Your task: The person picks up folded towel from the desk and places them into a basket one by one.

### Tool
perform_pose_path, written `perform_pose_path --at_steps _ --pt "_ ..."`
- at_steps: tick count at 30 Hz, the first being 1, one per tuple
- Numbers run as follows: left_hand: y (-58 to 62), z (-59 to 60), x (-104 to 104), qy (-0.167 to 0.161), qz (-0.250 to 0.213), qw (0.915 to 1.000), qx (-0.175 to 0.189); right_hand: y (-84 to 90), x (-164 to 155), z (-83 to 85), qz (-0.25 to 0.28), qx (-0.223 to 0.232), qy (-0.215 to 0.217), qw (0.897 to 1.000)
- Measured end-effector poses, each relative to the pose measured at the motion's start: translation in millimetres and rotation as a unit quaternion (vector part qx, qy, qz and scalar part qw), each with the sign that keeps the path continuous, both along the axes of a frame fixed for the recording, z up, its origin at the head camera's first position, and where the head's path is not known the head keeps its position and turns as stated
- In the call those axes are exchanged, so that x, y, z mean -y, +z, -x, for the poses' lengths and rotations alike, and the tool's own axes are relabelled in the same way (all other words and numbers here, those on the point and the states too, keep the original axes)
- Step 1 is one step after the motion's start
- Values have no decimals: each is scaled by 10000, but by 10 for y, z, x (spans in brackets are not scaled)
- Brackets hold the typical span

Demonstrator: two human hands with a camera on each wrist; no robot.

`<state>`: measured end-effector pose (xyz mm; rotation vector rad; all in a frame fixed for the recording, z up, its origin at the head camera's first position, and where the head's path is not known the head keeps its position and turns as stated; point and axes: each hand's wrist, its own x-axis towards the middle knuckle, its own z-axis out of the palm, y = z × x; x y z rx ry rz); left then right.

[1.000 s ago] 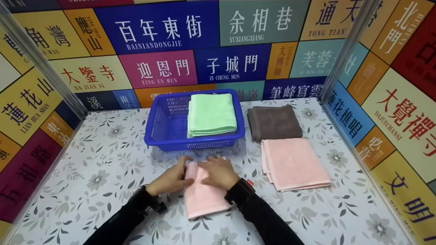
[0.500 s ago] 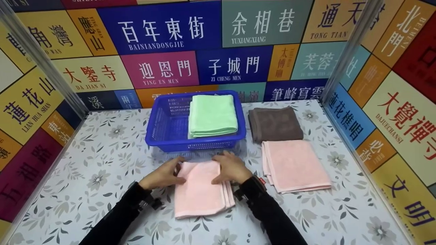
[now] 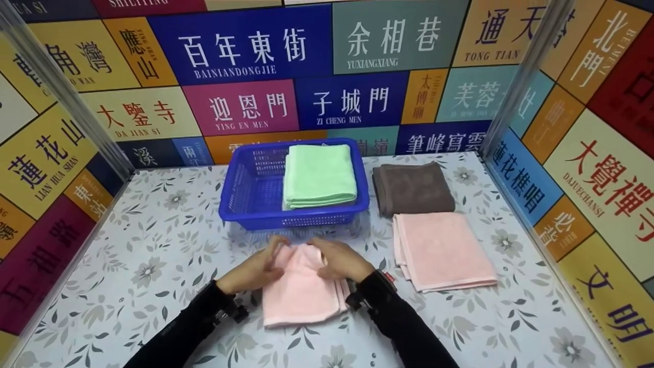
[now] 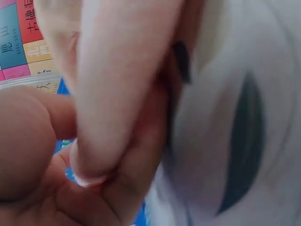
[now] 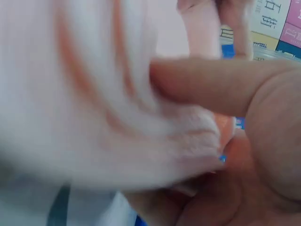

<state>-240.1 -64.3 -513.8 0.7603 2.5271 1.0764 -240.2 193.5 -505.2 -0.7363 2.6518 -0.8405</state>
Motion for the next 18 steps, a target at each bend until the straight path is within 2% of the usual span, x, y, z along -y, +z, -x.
perform_pose_path --at_steps 4,9,14,18 --pt "18 2 10 -176 -98 9994 -269 -25 14 -10 355 -28 248 9991" --pt "113 -1 36 -543 -158 9967 -588 45 15 -16 519 16 153 9985" --pt "334 8 91 -565 -413 9960 -548 253 -8 -66 565 -309 85 9979" --pt "549 22 157 -356 -888 9921 -810 462 -7 -106 819 -649 -20 9945"
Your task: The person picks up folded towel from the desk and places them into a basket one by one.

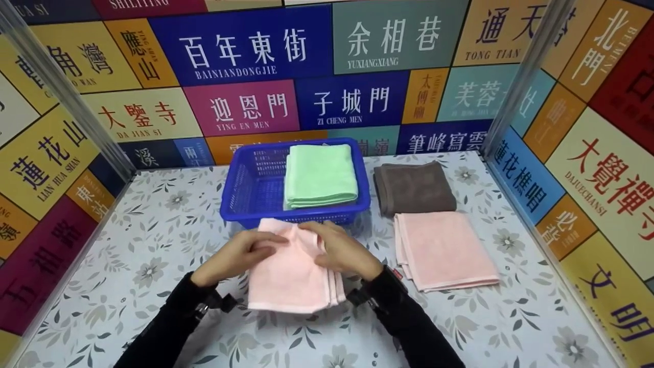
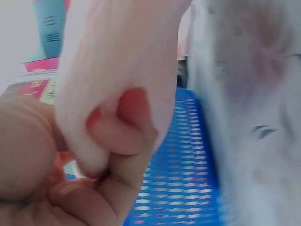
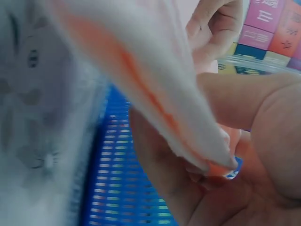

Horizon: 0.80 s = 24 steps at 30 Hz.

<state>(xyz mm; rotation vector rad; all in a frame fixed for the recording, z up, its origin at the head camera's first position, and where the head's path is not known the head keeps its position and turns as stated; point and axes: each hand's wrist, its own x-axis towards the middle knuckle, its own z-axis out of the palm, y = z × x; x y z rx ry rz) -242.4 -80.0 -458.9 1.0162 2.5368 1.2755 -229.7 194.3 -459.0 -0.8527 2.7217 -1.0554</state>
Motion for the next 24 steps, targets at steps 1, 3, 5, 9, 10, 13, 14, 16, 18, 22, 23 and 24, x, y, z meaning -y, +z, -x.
perform_pose_path --at_steps 1,3,5,9,10,13,14,16,18,22,23,24 --pt "42 8 13 156 -138 9997 -131 52 10 2 99 -90 -71 9999" --pt "111 34 37 572 -391 9965 -458 145 46 35 288 -317 -254 9988" --pt "148 71 62 985 -618 9908 -690 224 97 101 434 -539 -415 9967" --pt "182 154 141 1475 -743 9842 -644 337 242 300 456 -857 -587 9935" --pt "188 173 163 1509 -750 9841 -569 357 280 355 428 -903 -595 9932" --pt "213 223 217 1599 -715 9832 -507 388 395 504 407 -1027 -725 9912" --pt "220 243 225 1610 -724 9827 -567 397 425 549 442 -1049 -769 9905" --pt "238 299 234 1656 -711 9811 -707 411 482 635 559 -1166 -856 9879" --pt "263 379 247 1764 -650 9779 -914 426 538 722 707 -1376 -940 9835" --pt "329 588 304 2194 -497 9644 -1392 460 667 913 936 -1804 -1214 9716" --pt "343 643 322 2337 -455 9595 -1506 465 702 962 964 -1889 -1306 9685" --pt "354 695 338 2477 -434 9547 -1592 469 740 1014 988 -1949 -1409 9656"
